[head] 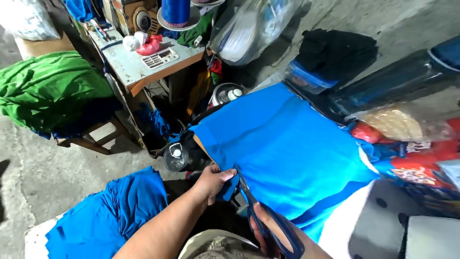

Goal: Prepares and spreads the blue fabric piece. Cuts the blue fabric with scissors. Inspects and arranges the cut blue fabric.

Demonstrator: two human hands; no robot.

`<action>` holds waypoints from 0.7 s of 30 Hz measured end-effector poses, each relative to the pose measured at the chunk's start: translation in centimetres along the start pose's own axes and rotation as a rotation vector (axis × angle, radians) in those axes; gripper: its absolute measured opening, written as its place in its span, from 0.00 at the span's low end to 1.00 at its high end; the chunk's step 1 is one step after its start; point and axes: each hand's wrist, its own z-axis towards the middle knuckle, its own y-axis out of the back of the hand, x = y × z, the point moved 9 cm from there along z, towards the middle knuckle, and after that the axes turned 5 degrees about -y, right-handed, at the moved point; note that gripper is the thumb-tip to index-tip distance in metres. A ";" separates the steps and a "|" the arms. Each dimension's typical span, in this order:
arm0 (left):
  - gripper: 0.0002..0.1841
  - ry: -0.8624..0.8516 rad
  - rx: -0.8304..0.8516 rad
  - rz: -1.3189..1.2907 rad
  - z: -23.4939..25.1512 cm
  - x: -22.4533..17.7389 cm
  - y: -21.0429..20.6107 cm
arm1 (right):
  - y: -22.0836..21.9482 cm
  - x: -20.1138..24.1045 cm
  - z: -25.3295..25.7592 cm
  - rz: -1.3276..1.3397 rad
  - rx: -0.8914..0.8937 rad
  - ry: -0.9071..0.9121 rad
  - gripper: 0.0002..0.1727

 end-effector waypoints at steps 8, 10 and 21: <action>0.07 -0.011 0.018 -0.029 -0.3 -0.2 -0.3 | 0.6 -0.1 -0.3 -0.123 0.045 0.006 0.19; 0.06 -0.002 0.037 -0.036 -0.4 -0.2 -0.6 | 0.4 0.3 0.1 -0.148 0.136 0.004 0.24; 0.06 0.010 0.029 -0.072 -0.3 -0.1 -0.6 | 1.4 1.2 0.5 -0.062 0.005 0.010 0.21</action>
